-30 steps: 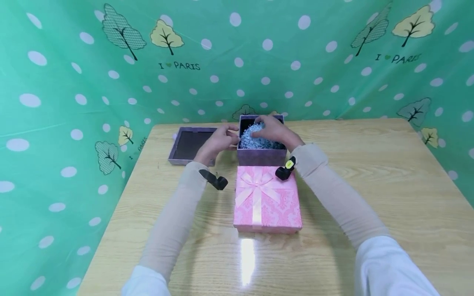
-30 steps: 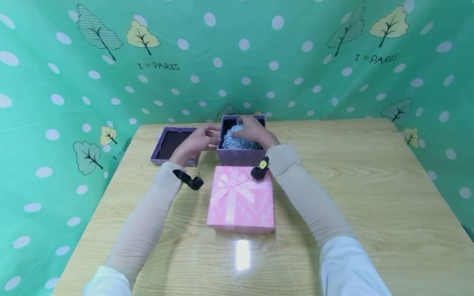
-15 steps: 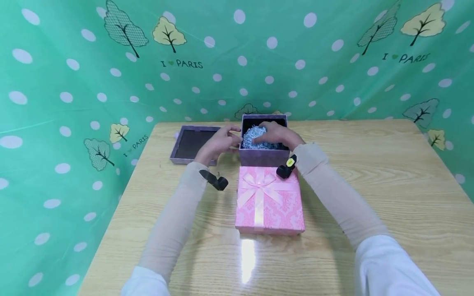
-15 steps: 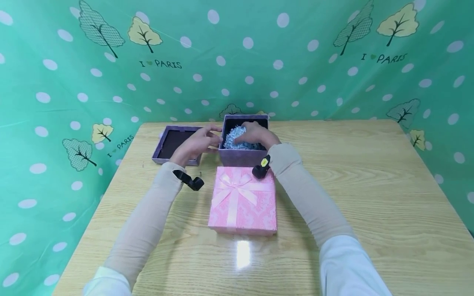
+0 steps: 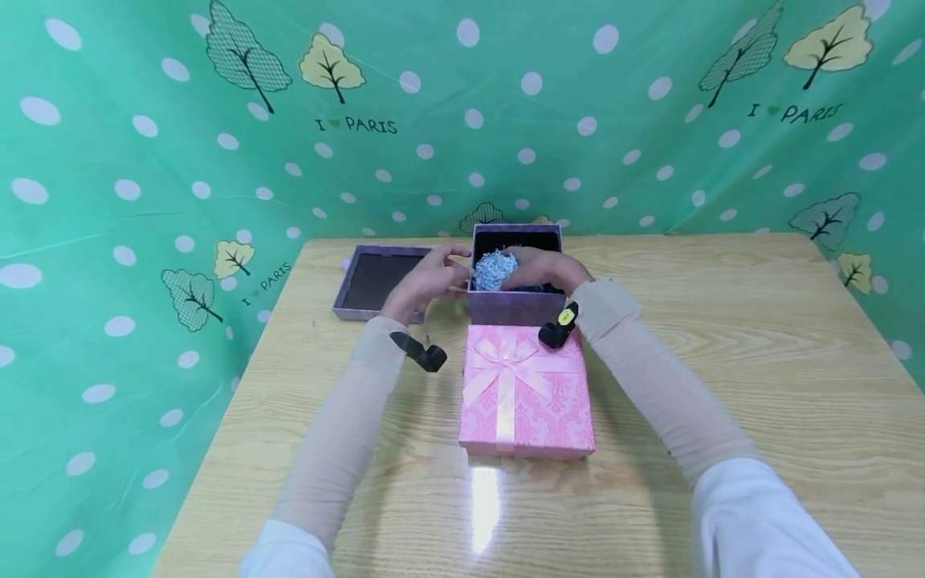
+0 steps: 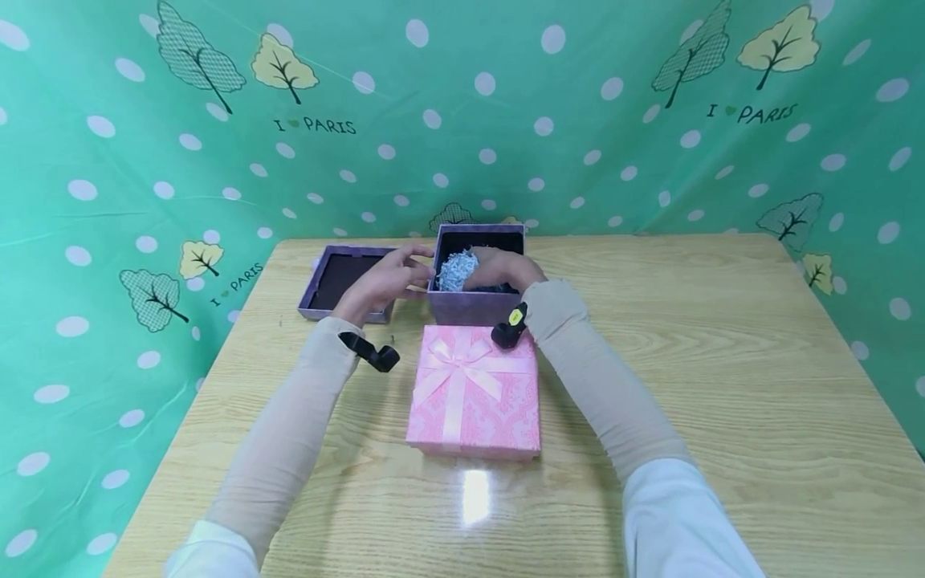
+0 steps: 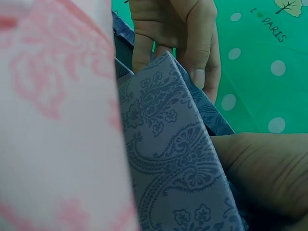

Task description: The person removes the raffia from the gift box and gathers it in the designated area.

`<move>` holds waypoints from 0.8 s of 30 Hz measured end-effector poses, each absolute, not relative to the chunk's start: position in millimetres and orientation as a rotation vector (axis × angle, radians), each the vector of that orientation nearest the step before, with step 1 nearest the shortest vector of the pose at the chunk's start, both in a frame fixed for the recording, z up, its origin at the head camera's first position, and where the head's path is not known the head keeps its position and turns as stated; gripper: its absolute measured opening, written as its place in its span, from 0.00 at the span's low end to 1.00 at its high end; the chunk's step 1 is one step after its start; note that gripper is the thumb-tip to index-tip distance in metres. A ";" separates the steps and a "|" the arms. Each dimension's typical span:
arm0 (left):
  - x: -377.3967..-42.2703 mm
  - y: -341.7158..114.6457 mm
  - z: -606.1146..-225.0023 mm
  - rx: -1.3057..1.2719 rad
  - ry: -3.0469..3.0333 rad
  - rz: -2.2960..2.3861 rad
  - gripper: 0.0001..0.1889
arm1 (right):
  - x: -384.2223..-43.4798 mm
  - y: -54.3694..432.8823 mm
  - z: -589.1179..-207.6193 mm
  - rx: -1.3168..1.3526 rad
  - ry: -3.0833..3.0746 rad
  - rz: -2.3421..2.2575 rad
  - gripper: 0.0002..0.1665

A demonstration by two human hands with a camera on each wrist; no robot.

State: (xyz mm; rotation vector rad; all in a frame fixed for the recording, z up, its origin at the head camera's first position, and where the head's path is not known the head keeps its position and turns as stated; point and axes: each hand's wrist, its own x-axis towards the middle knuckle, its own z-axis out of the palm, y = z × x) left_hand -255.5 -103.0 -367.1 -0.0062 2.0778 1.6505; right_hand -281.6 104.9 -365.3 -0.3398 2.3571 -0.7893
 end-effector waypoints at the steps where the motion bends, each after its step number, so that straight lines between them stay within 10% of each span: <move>1: -255.5 -103.0 -367.2 -0.007 2.080 1.646 0.24 | -281.6 104.8 -365.8 -0.346 2.363 -0.798 0.47; 24: -253.2 -103.8 -366.7 -0.004 2.071 1.653 0.23 | -272.8 109.6 -337.7 -0.417 2.624 -0.859 0.40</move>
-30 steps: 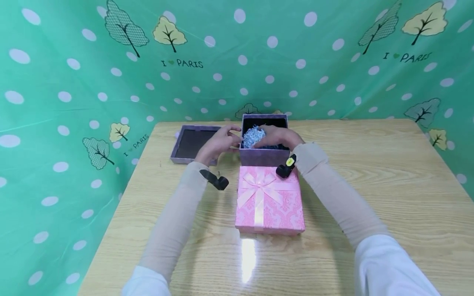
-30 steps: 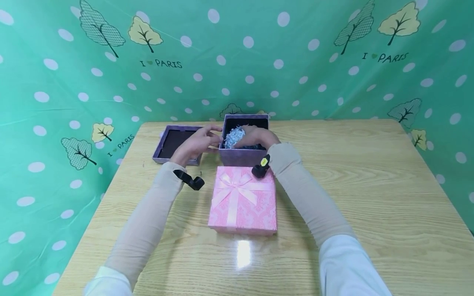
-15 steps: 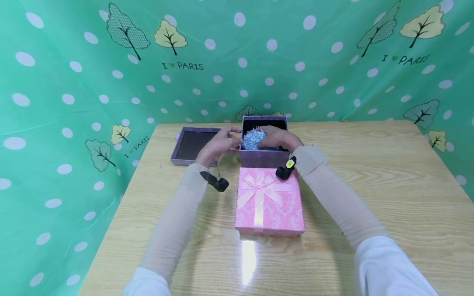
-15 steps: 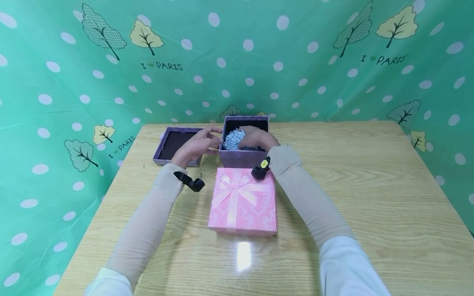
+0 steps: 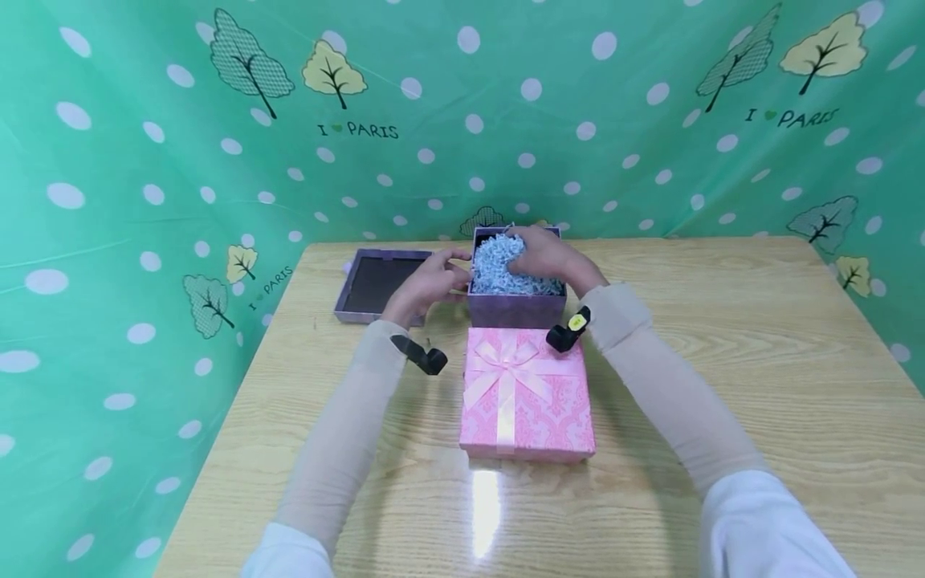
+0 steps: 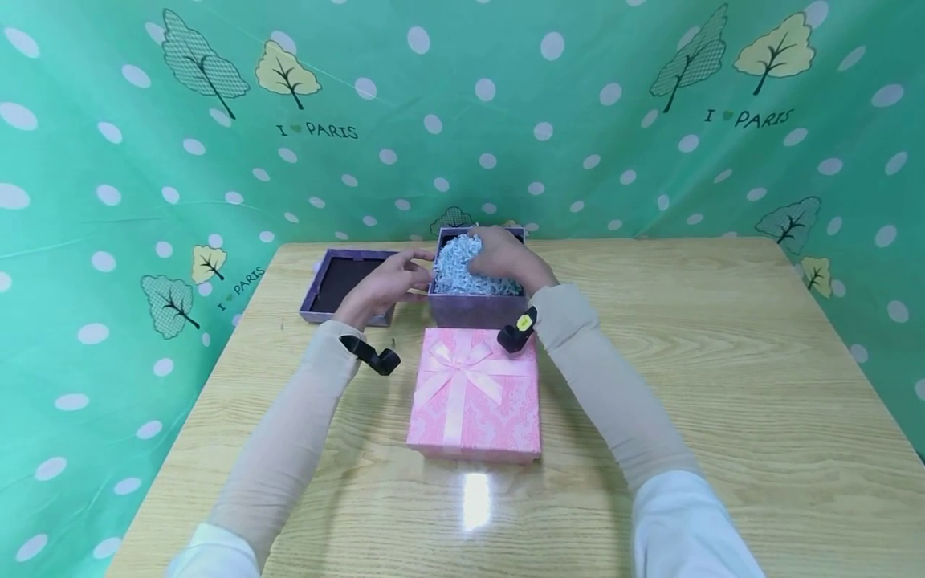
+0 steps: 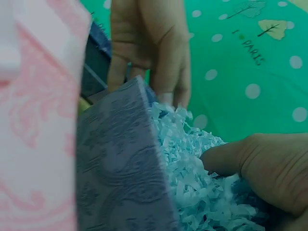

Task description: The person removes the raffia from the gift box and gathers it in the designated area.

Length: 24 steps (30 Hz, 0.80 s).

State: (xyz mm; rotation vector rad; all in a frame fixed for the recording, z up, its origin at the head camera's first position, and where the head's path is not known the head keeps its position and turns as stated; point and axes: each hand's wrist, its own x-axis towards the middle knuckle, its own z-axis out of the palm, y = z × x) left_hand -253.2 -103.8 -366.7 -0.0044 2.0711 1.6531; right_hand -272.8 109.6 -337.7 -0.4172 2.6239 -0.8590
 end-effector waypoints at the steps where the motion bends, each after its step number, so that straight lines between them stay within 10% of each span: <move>1: -253.4 -103.8 -366.9 -0.006 2.072 1.651 0.23 | -272.5 110.8 -335.6 -0.419 2.630 -0.870 0.40; 24: -255.1 -103.5 -367.6 -0.004 2.051 1.653 0.26 | -259.8 136.8 -280.2 -0.409 2.660 -1.101 0.42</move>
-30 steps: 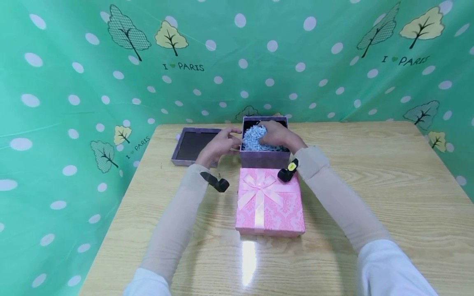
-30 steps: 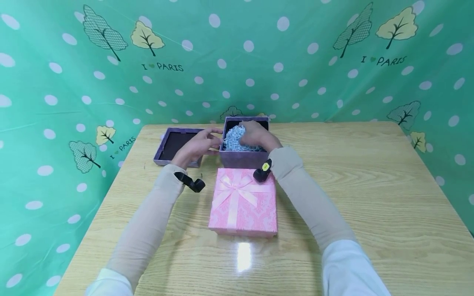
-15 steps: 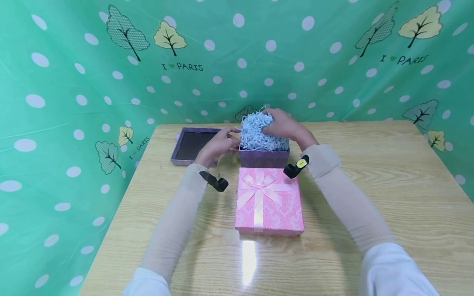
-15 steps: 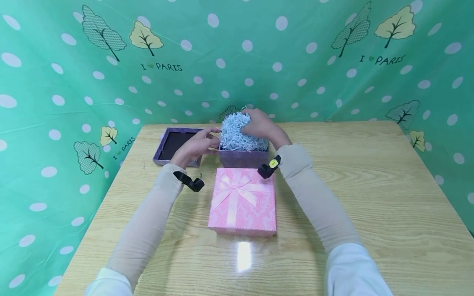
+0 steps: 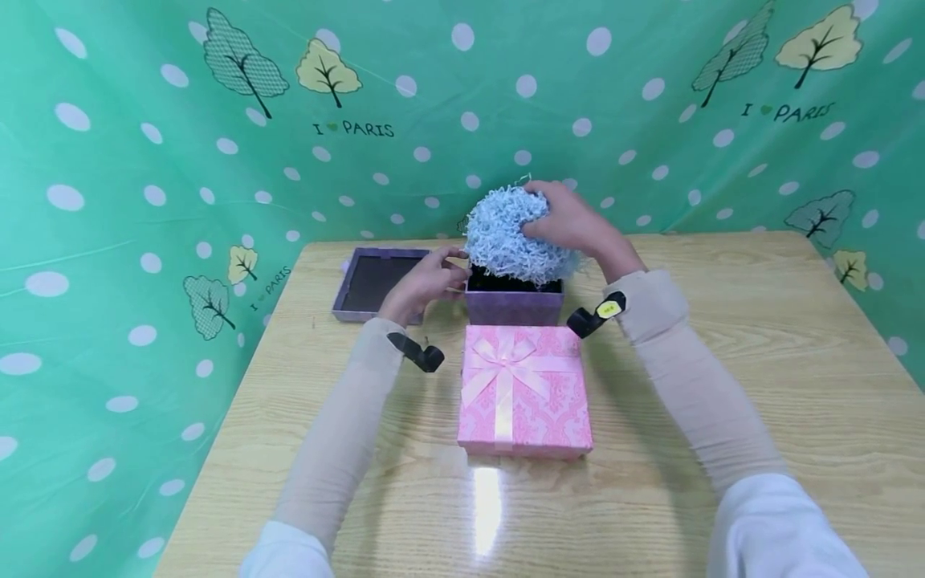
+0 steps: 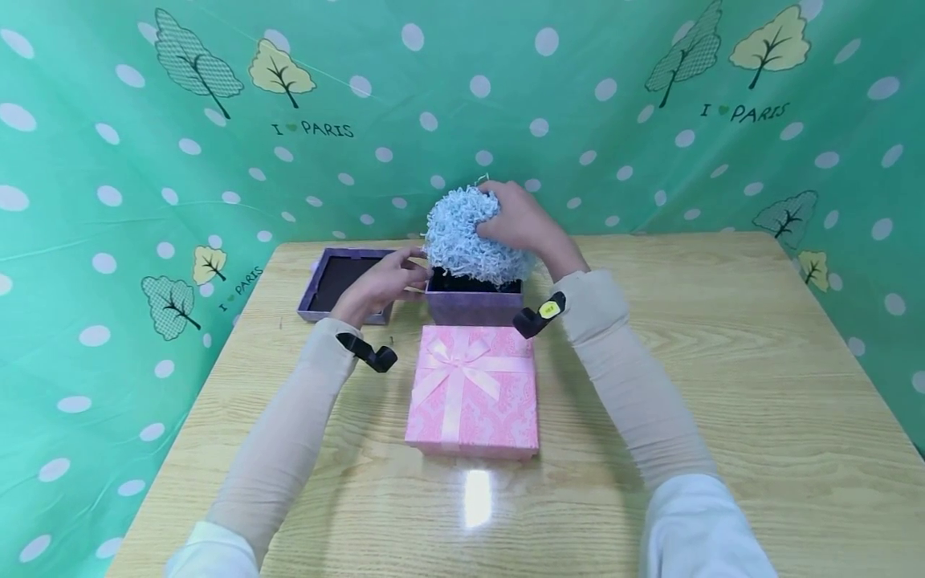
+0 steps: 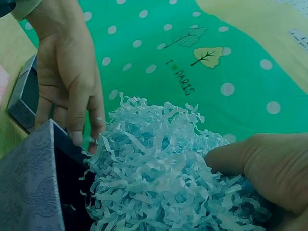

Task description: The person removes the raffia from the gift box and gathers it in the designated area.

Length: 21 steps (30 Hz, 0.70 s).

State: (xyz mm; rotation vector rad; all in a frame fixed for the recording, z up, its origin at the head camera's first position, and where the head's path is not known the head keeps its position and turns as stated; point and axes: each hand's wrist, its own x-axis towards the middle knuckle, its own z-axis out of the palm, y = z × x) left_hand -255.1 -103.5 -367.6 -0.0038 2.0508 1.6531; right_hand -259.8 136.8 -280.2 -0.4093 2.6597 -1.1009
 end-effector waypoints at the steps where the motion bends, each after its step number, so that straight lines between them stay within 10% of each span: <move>1: -255.0 -103.5 -367.1 -0.002 2.052 1.650 0.25 | -258.6 138.5 -277.6 -0.403 2.661 -1.104 0.43; 21: -256.9 -102.1 -366.9 -0.009 2.054 1.628 0.26 | -232.7 208.9 -259.7 -0.280 2.773 -1.198 0.44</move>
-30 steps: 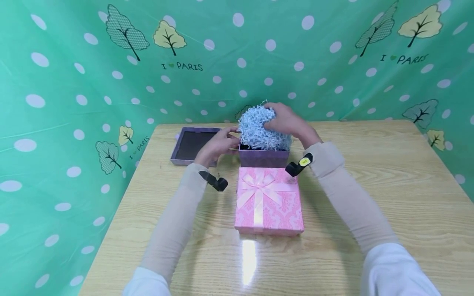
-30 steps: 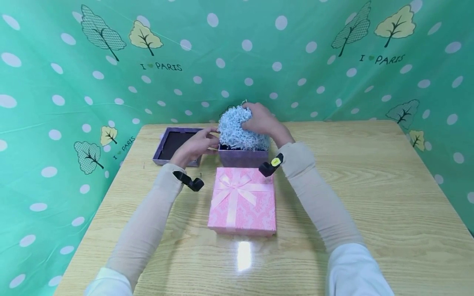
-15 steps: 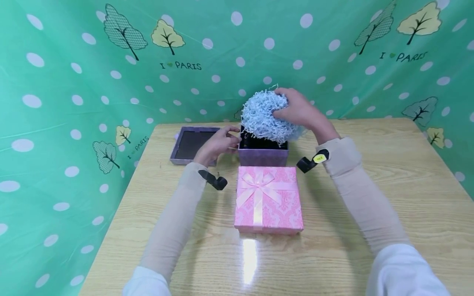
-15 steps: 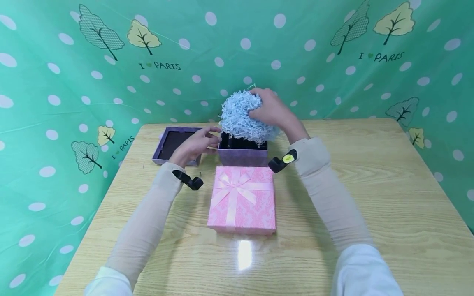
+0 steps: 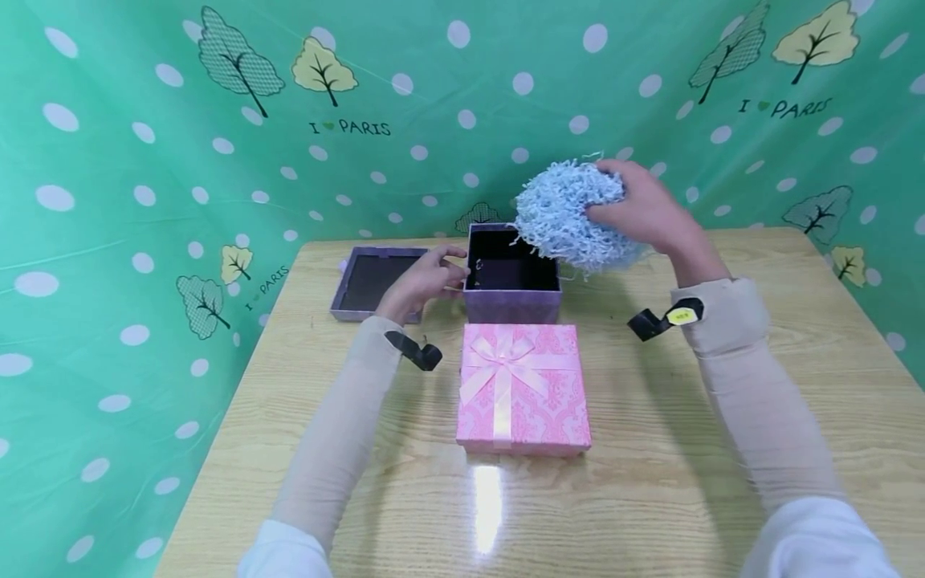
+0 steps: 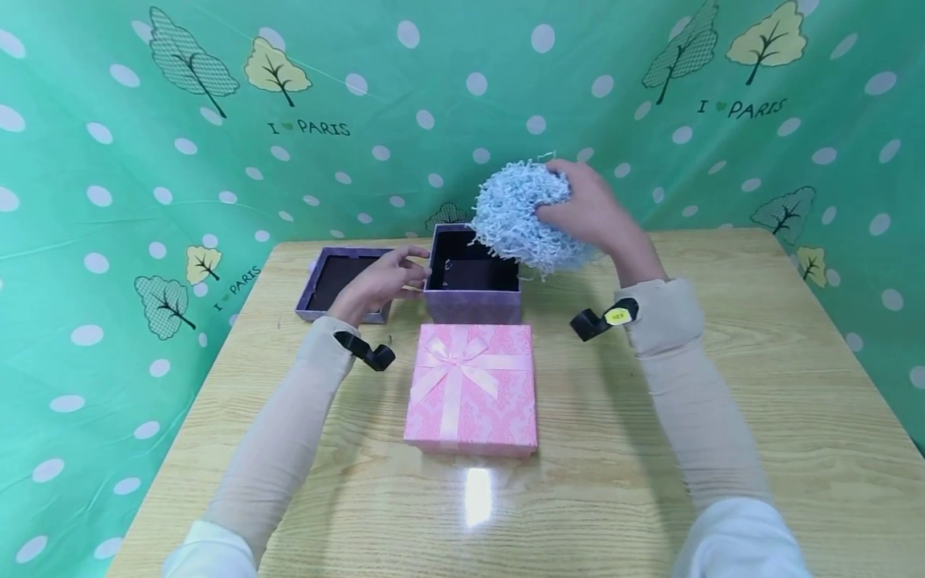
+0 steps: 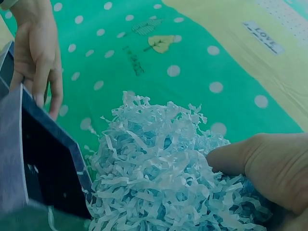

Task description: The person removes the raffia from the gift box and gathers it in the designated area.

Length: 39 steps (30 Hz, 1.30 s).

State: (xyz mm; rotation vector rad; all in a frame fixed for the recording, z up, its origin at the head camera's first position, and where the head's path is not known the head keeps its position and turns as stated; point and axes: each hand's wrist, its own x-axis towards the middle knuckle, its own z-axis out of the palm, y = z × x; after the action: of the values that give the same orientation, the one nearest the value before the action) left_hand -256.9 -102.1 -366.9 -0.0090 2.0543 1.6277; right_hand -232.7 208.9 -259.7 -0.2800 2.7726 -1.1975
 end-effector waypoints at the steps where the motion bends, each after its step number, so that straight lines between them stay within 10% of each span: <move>1: -256.9 -102.2 -366.9 -0.008 2.052 1.629 0.25 | -231.8 213.5 -260.2 -0.276 2.776 -1.201 0.44; 39: -255.1 -103.7 -367.5 -0.005 2.036 1.648 0.24 | -210.7 317.8 -368.6 -0.044 2.916 -0.997 0.42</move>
State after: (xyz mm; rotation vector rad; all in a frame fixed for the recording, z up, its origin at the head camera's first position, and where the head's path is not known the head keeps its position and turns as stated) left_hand -255.1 -103.7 -367.5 -0.0054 2.0364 1.6475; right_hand -210.7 317.8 -368.6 -0.0440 2.9161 -0.9975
